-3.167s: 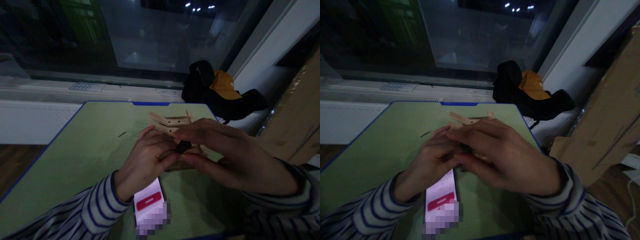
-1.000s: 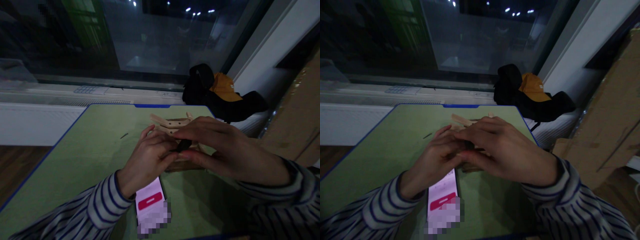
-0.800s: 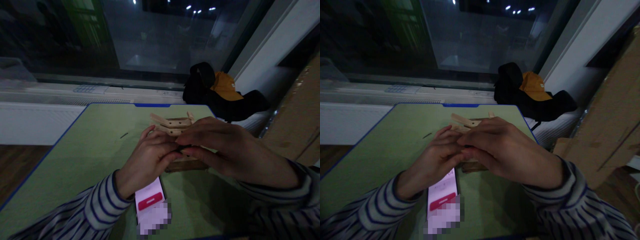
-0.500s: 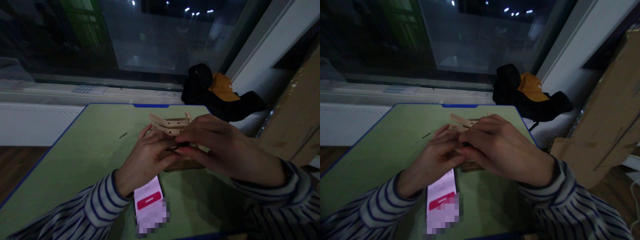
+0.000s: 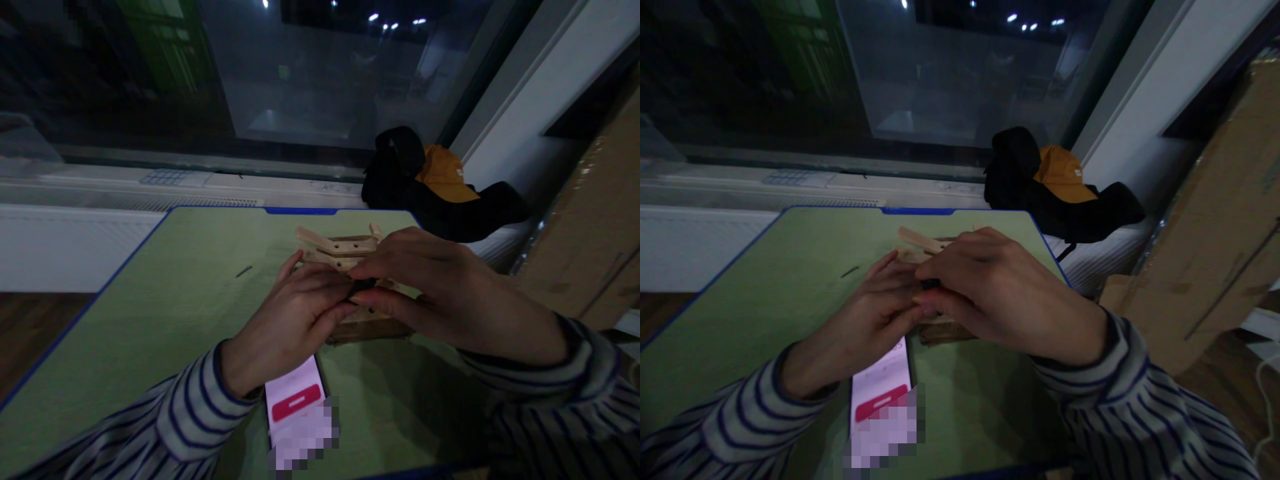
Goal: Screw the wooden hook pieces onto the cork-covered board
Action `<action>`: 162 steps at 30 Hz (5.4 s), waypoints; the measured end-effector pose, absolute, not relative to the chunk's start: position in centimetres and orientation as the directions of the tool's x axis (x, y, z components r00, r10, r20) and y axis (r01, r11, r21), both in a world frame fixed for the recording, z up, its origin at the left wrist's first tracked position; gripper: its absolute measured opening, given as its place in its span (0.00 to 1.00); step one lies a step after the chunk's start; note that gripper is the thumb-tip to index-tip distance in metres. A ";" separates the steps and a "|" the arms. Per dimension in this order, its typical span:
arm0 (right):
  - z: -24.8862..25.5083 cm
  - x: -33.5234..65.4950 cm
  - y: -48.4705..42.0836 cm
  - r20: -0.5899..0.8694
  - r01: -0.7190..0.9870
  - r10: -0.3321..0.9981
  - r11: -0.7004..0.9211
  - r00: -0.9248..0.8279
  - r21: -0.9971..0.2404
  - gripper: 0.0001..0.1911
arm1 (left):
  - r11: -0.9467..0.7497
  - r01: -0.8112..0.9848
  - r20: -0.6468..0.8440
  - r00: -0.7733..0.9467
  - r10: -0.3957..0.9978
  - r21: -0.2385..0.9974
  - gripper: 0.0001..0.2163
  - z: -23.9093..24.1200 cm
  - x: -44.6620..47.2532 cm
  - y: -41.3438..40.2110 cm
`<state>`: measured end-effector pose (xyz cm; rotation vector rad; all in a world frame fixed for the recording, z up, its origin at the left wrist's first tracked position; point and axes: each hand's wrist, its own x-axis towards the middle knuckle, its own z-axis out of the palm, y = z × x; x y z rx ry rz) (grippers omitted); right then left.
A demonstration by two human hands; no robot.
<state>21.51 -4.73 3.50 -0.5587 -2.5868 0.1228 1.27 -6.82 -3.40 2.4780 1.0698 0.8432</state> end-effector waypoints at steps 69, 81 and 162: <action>3.7 21.3 -5.0 0.451 0.380 0.348 0.925 -0.822 -0.020 0.12 | -0.715 0.498 0.460 0.550 0.698 0.490 0.08 -3.3 1.0 -6.8; 4.8 21.3 -5.0 0.377 0.297 0.373 0.923 -0.848 -0.245 0.15 | -0.693 0.486 0.533 0.443 0.721 0.532 0.06 -3.6 1.6 -6.7; 4.8 20.6 -5.1 0.371 0.350 0.373 0.928 -0.850 -0.131 0.15 | -0.645 0.511 0.498 0.411 0.764 0.568 0.04 -3.9 1.5 -6.8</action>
